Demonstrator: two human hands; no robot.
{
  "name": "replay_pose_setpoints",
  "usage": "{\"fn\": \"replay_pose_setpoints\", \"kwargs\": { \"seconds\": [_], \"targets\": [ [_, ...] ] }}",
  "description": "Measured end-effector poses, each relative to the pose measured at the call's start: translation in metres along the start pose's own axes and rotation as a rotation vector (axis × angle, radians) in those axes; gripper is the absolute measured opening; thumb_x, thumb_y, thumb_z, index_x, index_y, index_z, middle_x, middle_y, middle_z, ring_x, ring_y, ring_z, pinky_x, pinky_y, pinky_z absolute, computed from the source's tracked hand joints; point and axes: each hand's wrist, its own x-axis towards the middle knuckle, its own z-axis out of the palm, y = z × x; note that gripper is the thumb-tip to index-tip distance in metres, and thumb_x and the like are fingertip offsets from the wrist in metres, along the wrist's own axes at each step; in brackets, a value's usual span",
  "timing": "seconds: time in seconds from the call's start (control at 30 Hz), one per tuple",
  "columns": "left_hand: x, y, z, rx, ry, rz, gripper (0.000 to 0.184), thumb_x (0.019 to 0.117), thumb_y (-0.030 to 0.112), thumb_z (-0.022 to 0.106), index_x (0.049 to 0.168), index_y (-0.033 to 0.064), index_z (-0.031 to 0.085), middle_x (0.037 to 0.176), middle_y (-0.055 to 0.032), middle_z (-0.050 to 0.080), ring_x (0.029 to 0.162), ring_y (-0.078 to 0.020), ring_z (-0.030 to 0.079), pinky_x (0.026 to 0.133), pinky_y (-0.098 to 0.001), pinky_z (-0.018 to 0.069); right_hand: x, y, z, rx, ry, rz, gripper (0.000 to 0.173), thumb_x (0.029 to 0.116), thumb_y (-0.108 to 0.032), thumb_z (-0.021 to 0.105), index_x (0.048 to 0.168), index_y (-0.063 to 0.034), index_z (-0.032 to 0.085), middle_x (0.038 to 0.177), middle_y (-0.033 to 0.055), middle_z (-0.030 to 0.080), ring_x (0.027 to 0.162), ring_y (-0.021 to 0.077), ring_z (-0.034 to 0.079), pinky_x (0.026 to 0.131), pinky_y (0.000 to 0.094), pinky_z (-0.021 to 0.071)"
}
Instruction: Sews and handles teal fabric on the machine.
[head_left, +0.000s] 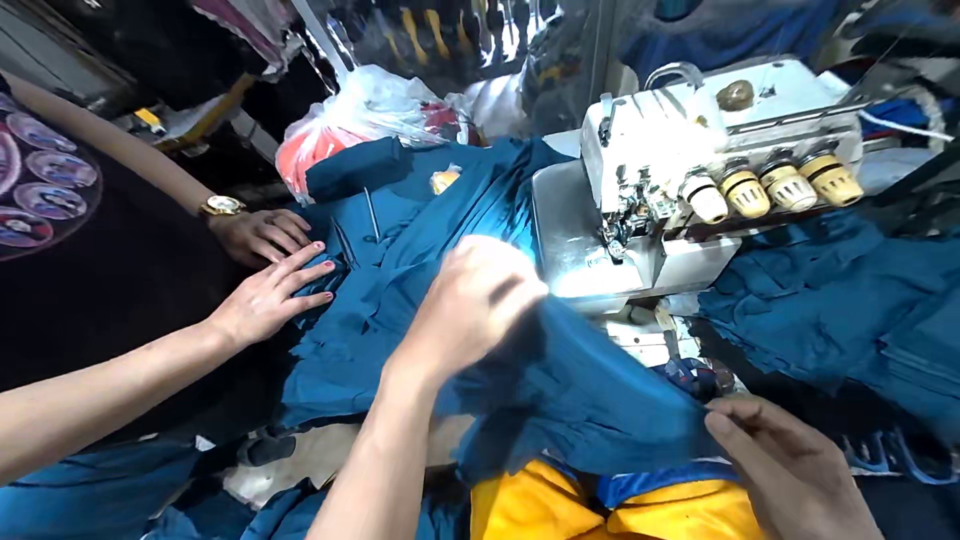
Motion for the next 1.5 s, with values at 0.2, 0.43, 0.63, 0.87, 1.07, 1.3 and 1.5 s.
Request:
{"fn": "replay_pose_setpoints", "kwargs": {
  "seconds": [0.2, 0.43, 0.63, 0.87, 1.07, 1.3, 1.5],
  "targets": [
    [0.071, -0.005, 0.029, -0.128, -0.231, -0.165, 0.018, 0.0995, 0.029, 0.064, 0.097, 0.015, 0.074, 0.089, 0.004, 0.072, 0.085, -0.007, 0.067, 0.082, -0.0367, 0.0559, 0.021, 0.008, -0.006, 0.124, 0.075, 0.111, 0.016, 0.0988, -0.02, 0.063, 0.102, -0.0039, 0.066, 0.089, 0.0065, 0.069, 0.074, 0.0156, 0.068, 0.066, 0.0325, 0.0615],
    [0.069, -0.005, 0.032, -0.145, -0.237, -0.237, 0.016, 0.0992, 0.031, 0.066, 0.098, 0.0173, 0.074, 0.092, 0.0065, 0.072, 0.087, -0.0037, 0.067, 0.081, -0.0312, 0.0567, 0.019, 0.026, -0.013, 0.026, 0.068, 0.008, 0.01, 0.0993, -0.017, 0.063, 0.105, -0.0084, 0.066, 0.083, -0.0008, 0.066, 0.061, 0.0071, 0.058, 0.053, 0.0215, 0.052],
    [0.066, -0.012, 0.024, -0.32, -0.142, -0.285, 0.018, 0.1038, 0.021, 0.059, 0.107, 0.0106, 0.073, 0.099, 0.0019, 0.073, 0.092, -0.0056, 0.069, 0.085, -0.0285, 0.0594, 0.015, 0.026, -0.016, 0.063, 0.062, 0.015, 0.009, 0.0999, -0.011, 0.06, 0.106, -0.0068, 0.065, 0.085, -0.0008, 0.066, 0.062, 0.0082, 0.06, 0.055, 0.024, 0.0554],
    [-0.017, 0.022, -0.032, -0.217, 0.254, -0.345, 0.028, 0.1087, 0.022, 0.048, 0.124, 0.0075, 0.066, 0.115, -0.0027, 0.07, 0.101, -0.013, 0.069, 0.089, -0.0329, 0.0595, 0.001, 0.012, -0.019, -0.073, 0.031, -0.041, 0.007, 0.0919, -0.002, 0.071, 0.097, -0.0042, 0.074, 0.085, -0.0035, 0.075, 0.072, 0.0047, 0.07, 0.067, 0.0229, 0.0607],
    [-0.204, 0.05, 0.031, -0.643, 0.855, -1.023, 0.025, 0.106, 0.017, 0.05, 0.108, -0.0015, 0.066, 0.087, -0.0091, 0.069, 0.073, -0.0184, 0.068, 0.069, -0.0349, 0.0602, -0.009, 0.014, -0.038, -0.364, -0.066, -0.141, 0.023, 0.0966, -0.007, 0.067, 0.113, 0.0085, 0.063, 0.105, 0.0122, 0.069, 0.088, 0.0145, 0.071, 0.077, 0.0349, 0.0633],
    [-0.196, 0.053, 0.134, -0.779, 0.401, -1.118, 0.038, 0.0901, 0.02, 0.077, 0.12, -0.0017, 0.068, 0.116, -0.0081, 0.074, 0.114, -0.0133, 0.069, 0.106, -0.0357, 0.0551, 0.039, -0.046, 0.098, -0.756, -0.283, -0.609, 0.034, 0.0933, -0.032, 0.072, 0.112, -0.0034, 0.073, 0.093, 0.0092, 0.072, 0.071, 0.0134, 0.067, 0.06, 0.0325, 0.0586],
    [-0.225, 0.04, 0.13, -0.817, 0.847, -1.268, 0.045, 0.0842, 0.01, 0.08, 0.119, -0.0051, 0.056, 0.11, -0.0181, 0.066, 0.097, -0.024, 0.07, 0.084, -0.0395, 0.0625, 0.098, -0.02, 0.196, -0.927, -0.495, -0.682, 0.037, 0.0906, -0.037, 0.075, 0.125, -0.0248, 0.07, 0.08, -0.0072, 0.07, 0.064, 0.0113, 0.064, 0.059, 0.0389, 0.0573]
  ]
}}
